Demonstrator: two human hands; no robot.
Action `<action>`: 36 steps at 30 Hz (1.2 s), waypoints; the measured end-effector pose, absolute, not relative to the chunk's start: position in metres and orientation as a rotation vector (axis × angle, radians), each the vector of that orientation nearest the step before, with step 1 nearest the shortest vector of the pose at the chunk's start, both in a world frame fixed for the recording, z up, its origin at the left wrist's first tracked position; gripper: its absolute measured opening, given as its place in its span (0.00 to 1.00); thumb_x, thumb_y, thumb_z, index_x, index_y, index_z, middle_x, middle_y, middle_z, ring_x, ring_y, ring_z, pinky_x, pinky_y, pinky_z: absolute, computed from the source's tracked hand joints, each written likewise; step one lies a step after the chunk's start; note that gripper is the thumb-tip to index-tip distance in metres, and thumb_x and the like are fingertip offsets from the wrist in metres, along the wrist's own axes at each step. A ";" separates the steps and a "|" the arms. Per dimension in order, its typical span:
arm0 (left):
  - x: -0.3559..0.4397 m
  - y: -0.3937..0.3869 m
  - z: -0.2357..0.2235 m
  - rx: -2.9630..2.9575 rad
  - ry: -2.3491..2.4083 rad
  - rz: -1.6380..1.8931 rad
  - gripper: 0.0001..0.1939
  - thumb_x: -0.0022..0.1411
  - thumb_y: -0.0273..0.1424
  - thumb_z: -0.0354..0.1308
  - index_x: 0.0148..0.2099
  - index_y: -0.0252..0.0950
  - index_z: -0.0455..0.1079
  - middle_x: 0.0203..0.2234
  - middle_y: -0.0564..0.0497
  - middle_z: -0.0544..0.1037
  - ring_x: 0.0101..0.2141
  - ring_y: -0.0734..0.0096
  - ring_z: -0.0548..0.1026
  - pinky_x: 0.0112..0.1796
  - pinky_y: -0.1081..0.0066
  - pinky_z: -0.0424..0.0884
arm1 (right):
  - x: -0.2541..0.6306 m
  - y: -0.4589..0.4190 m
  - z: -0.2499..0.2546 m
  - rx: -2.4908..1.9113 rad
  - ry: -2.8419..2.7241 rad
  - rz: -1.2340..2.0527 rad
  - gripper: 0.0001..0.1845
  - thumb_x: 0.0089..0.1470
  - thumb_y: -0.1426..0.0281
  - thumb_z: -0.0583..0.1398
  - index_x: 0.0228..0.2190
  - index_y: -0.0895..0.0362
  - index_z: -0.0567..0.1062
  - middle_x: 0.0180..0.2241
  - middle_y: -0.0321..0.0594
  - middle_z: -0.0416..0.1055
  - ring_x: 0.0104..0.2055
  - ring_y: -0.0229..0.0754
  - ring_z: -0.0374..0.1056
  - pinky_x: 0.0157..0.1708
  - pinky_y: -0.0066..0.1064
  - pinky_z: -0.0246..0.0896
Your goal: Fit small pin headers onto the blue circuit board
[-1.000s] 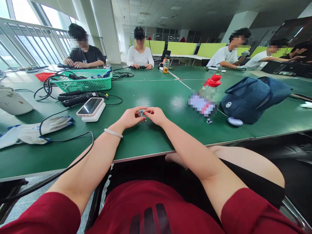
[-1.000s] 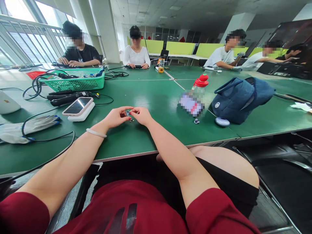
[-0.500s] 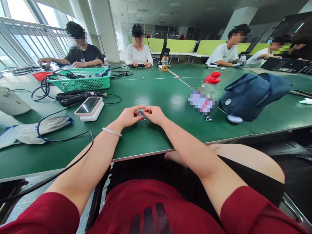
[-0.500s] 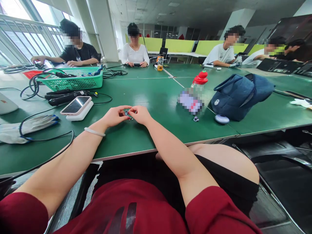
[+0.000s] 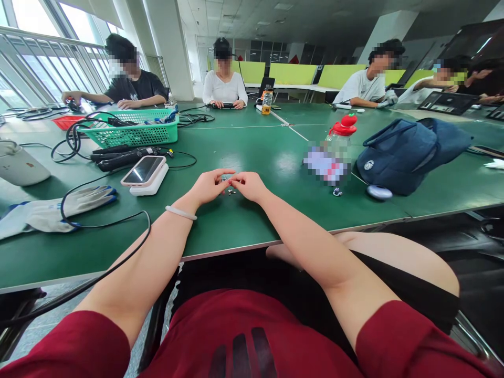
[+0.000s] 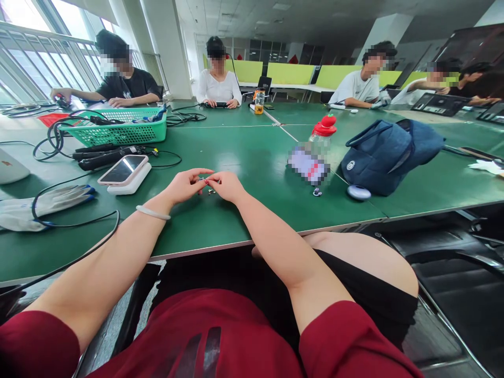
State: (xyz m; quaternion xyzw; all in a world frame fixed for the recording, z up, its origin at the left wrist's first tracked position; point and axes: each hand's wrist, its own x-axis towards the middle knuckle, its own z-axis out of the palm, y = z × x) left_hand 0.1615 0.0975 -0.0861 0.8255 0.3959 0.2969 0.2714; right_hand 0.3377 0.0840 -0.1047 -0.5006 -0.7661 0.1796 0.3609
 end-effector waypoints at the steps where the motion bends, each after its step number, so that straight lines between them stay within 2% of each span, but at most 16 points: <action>1: 0.162 0.098 -0.085 2.225 1.096 0.803 0.22 0.59 0.38 0.54 0.55 0.38 0.69 0.15 0.57 0.65 0.24 0.68 0.74 0.29 0.71 0.66 | 0.338 0.084 -0.105 -1.307 -1.990 0.446 0.13 0.58 0.67 0.57 0.36 0.57 0.81 0.25 0.34 0.72 0.25 0.33 0.60 0.29 0.25 0.52; 5: 0.161 0.100 -0.082 2.200 1.286 0.852 0.18 0.59 0.34 0.53 0.50 0.39 0.72 0.14 0.57 0.66 0.23 0.69 0.73 0.28 0.71 0.65 | 0.336 0.084 -0.108 -1.372 -2.120 0.284 0.12 0.57 0.72 0.57 0.39 0.56 0.80 0.35 0.40 0.75 0.35 0.38 0.66 0.38 0.28 0.57; 8: 0.159 0.104 -0.082 2.117 1.445 0.948 0.15 0.60 0.34 0.52 0.46 0.39 0.74 0.17 0.54 0.72 0.24 0.69 0.72 0.29 0.71 0.65 | 0.335 0.085 -0.110 -1.366 -2.233 0.189 0.14 0.56 0.76 0.56 0.40 0.56 0.80 0.41 0.42 0.74 0.44 0.42 0.65 0.47 0.31 0.56; 10: 0.156 0.109 -0.084 2.034 1.513 1.017 0.14 0.61 0.35 0.53 0.46 0.39 0.74 0.22 0.52 0.76 0.25 0.69 0.72 0.30 0.71 0.65 | 0.335 0.085 -0.111 -1.380 -2.259 0.174 0.15 0.56 0.77 0.56 0.41 0.57 0.80 0.43 0.42 0.74 0.47 0.43 0.64 0.50 0.33 0.55; 13: 0.153 0.118 -0.091 1.904 1.518 1.072 0.14 0.61 0.35 0.54 0.47 0.39 0.73 0.27 0.50 0.79 0.26 0.71 0.73 0.30 0.72 0.66 | 0.337 0.086 -0.110 -1.438 -2.225 0.205 0.12 0.56 0.75 0.58 0.39 0.57 0.80 0.41 0.42 0.74 0.46 0.43 0.64 0.49 0.33 0.56; 19: 0.153 0.125 -0.098 1.739 1.472 1.058 0.12 0.61 0.29 0.54 0.47 0.35 0.72 0.32 0.47 0.80 0.27 0.74 0.75 0.30 0.74 0.70 | 0.340 0.086 -0.109 -1.477 -2.204 0.251 0.07 0.54 0.71 0.62 0.33 0.55 0.81 0.35 0.40 0.74 0.42 0.42 0.64 0.41 0.31 0.57; 26: 0.167 0.106 -0.094 1.640 1.139 0.748 0.10 0.62 0.28 0.55 0.46 0.32 0.70 0.30 0.46 0.79 0.28 0.73 0.77 0.32 0.72 0.74 | 0.339 0.088 -0.111 -1.447 -2.245 0.207 0.06 0.53 0.72 0.61 0.29 0.58 0.80 0.32 0.40 0.73 0.35 0.39 0.65 0.36 0.29 0.54; 31: 0.166 0.105 -0.092 1.675 1.132 0.800 0.12 0.61 0.28 0.56 0.47 0.33 0.71 0.32 0.46 0.80 0.27 0.74 0.76 0.33 0.70 0.74 | 0.339 0.088 -0.112 -1.452 -2.202 0.225 0.08 0.54 0.75 0.58 0.29 0.58 0.78 0.33 0.40 0.74 0.36 0.38 0.65 0.36 0.28 0.54; 36: 0.159 0.113 -0.096 1.886 1.228 0.841 0.17 0.59 0.32 0.56 0.51 0.36 0.71 0.29 0.49 0.80 0.26 0.73 0.73 0.33 0.70 0.71 | 0.338 0.085 -0.110 -1.389 -2.198 0.257 0.06 0.53 0.69 0.62 0.28 0.57 0.78 0.32 0.38 0.74 0.35 0.38 0.65 0.36 0.28 0.55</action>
